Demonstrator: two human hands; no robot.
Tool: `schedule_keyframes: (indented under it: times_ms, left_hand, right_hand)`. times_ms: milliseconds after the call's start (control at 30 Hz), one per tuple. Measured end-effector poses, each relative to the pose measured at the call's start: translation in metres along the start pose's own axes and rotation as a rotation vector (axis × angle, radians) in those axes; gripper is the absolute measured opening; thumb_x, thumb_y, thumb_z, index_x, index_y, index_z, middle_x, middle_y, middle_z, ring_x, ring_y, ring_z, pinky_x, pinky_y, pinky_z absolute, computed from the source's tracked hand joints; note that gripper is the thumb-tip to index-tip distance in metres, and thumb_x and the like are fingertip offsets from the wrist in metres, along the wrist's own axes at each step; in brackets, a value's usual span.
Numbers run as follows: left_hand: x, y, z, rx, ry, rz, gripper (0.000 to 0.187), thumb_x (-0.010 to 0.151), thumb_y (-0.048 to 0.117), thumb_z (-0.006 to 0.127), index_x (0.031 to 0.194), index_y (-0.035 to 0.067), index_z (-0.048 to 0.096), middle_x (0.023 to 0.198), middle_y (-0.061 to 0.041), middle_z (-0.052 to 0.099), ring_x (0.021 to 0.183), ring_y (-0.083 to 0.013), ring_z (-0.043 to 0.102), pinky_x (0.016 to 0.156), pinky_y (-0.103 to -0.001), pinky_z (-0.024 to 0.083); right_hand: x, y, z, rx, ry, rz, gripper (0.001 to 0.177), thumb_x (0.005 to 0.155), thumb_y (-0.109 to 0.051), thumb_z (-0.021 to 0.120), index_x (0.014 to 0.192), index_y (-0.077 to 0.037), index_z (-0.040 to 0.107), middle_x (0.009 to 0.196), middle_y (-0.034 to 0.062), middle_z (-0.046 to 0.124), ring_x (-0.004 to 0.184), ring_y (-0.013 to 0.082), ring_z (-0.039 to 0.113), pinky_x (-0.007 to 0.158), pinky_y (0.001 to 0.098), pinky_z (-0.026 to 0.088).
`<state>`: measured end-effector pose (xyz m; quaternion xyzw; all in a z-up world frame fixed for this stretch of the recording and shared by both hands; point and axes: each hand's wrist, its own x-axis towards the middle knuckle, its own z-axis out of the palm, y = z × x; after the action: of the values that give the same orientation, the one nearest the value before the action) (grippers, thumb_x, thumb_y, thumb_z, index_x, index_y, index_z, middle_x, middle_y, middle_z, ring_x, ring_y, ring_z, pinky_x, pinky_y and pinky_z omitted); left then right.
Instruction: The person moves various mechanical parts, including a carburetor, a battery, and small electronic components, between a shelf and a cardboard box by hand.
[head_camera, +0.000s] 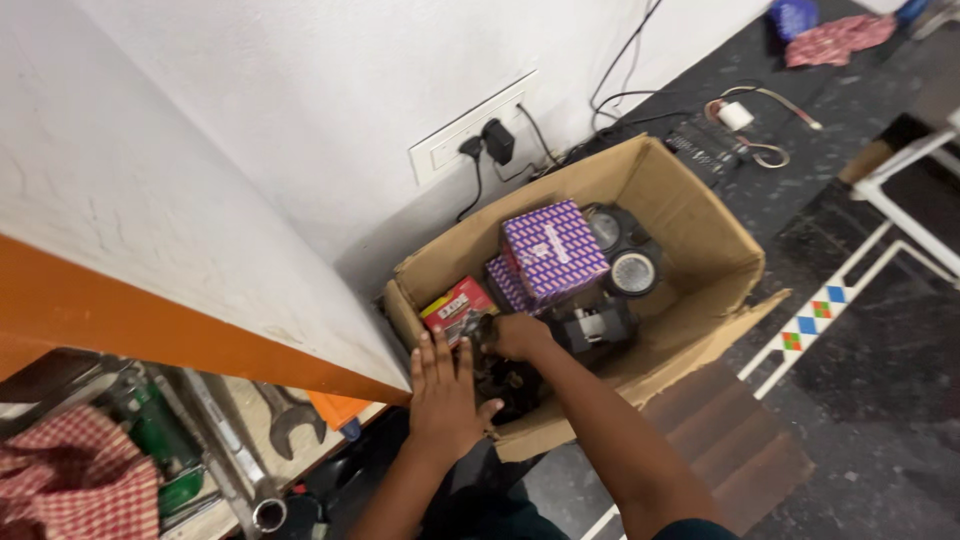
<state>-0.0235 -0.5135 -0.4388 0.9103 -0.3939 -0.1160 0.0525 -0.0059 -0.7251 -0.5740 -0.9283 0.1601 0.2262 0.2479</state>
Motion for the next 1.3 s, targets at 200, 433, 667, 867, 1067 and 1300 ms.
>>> schedule_keyframes:
  times_ms: [200,433,667,867,1067,1300]
  left_hand:
    - [0.008,0.008,-0.014,0.006,-0.137,-0.039,0.114,0.08,0.072,0.063,0.163,0.011,0.014,0.167,-0.032,0.0,0.151,-0.0483,-0.005,0.116,-0.066,-0.003]
    - [0.006,0.013,-0.007,0.017,-0.046,-0.088,0.112,0.081,0.072,0.062,0.159,0.005,0.016,0.163,-0.032,0.004,0.152,-0.0462,-0.001,0.113,-0.074,-0.003]
    - [0.01,0.016,-0.008,0.038,-0.086,-0.132,0.111,0.083,0.066,0.065,0.157,-0.001,0.016,0.164,-0.031,0.003,0.153,-0.0467,-0.004,0.112,-0.078,-0.001]
    - [0.01,0.015,-0.003,0.023,-0.014,-0.112,0.109,0.083,0.063,0.066,0.157,0.0,0.018,0.164,-0.031,0.001,0.152,-0.0474,-0.004,0.111,-0.078,0.003]
    - [0.005,0.008,0.006,-0.014,0.036,-0.079,0.104,0.085,0.057,0.068,0.157,0.002,0.018,0.163,-0.031,0.0,0.151,-0.05,-0.004,0.113,-0.075,0.002]
    - [-0.003,-0.011,0.041,-0.013,0.282,0.08,0.096,0.086,0.043,0.068,0.155,-0.007,0.023,0.165,-0.032,0.01,0.153,-0.0537,0.004,0.121,-0.064,0.004]
  right_hand:
    - [-0.007,-0.005,0.008,-0.059,-0.062,0.019,0.058,0.082,-0.054,0.073,0.12,-0.01,0.069,0.118,0.0162,0.073,0.11,0.0341,0.07,0.094,0.0481,0.057]
    - [-0.011,-0.008,0.006,-0.095,-0.069,0.076,0.058,0.084,-0.05,0.074,0.128,-0.013,0.065,0.12,0.0148,0.072,0.111,0.0344,0.07,0.095,0.0493,0.056]
    - [-0.026,-0.007,-0.012,-0.105,0.031,0.097,0.069,0.079,-0.047,0.081,0.135,-0.017,0.055,0.125,0.0145,0.068,0.113,0.0354,0.068,0.095,0.049,0.056]
    - [-0.031,-0.005,-0.011,-0.108,0.118,0.103,0.054,0.082,-0.043,0.078,0.127,-0.016,0.063,0.125,0.0141,0.069,0.114,0.0336,0.068,0.095,0.0479,0.057]
    - [-0.067,-0.033,-0.036,0.102,0.317,0.012,0.04,0.085,-0.041,0.073,0.117,-0.017,0.067,0.116,0.0137,0.068,0.108,0.0364,0.067,0.09,0.0493,0.055]
    - [-0.135,-0.067,-0.025,0.597,0.504,-0.246,0.051,0.08,-0.024,0.08,0.126,-0.009,0.062,0.116,0.0128,0.069,0.1,0.0276,0.072,0.084,0.0406,0.058]
